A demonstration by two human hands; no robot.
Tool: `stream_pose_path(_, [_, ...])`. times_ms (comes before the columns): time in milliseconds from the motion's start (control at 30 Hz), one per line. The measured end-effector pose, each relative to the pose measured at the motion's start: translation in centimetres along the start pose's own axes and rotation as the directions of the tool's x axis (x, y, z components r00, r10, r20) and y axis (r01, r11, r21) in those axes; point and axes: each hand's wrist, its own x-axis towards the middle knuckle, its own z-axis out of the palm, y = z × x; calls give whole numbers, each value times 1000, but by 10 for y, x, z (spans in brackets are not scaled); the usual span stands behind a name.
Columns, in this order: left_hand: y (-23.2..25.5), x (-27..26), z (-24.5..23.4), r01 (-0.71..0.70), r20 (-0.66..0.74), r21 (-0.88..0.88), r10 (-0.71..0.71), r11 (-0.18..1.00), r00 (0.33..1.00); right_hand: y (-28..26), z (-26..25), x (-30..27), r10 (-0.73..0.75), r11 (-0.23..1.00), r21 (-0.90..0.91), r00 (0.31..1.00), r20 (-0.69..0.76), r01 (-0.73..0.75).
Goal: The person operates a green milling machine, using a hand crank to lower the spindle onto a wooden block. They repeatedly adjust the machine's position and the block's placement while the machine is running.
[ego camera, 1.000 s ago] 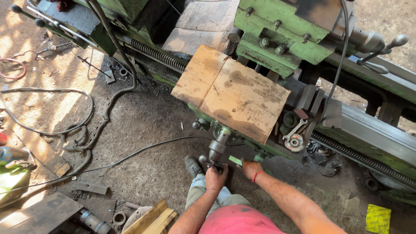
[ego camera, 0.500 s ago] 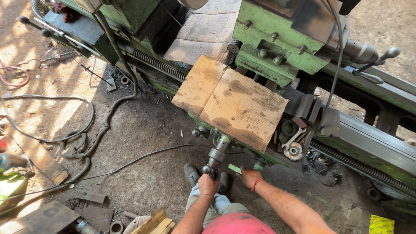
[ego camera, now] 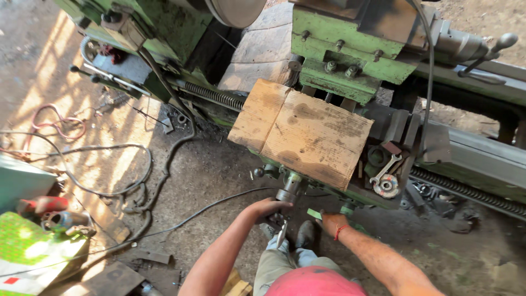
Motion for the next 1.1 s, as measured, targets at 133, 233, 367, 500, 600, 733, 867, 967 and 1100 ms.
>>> stream_pose_path(133, [3, 30, 4, 196, 188, -113, -173, 974, 967, 0, 2, -1, 17, 1000, 1, 1000, 1, -17])
stream_pose_path(233, [-15, 58, -1, 265, 246, -174, -219, 948, 944, 5, 4, -4, 16, 1000, 12, 1000, 20, -16])
stream_pose_path(367, [-32, 78, 3, 167, -82, -176, -184, 970, 980, 2, 3, 0, 27, 1000, 12, 998, 57, -28])
stream_pose_path(500, [-29, 74, 27, 58, -481, 45, -29, 997, 876, 3, 1, -2, 21, 1000, 15, 998, 58, -22])
stream_pose_path(600, [-19, 57, 42, 84, -618, 79, -17, 993, 786, 2, 0, -1, 33, 999, 19, 996, 84, -34])
stream_pose_path(733, [-8, 34, 65, 95, -734, 74, -11, 993, 679, 1, -1, -1, 28, 1000, 2, 997, 73, -28])
stream_pose_path(867, [2, 18, 88, 89, -845, 101, 38, 991, 533, 0, -2, 0, 23, 1000, -7, 997, 73, -23])
stream_pose_path(967, [8, 7, 99, 115, -841, 22, -43, 993, 539, 0, -1, 0, 29, 1000, 6, 997, 74, -29])
stream_pose_path(1100, [14, 0, 107, 111, -866, 30, -29, 993, 499, 0, 2, -2, 30, 1000, 2, 997, 72, -30])
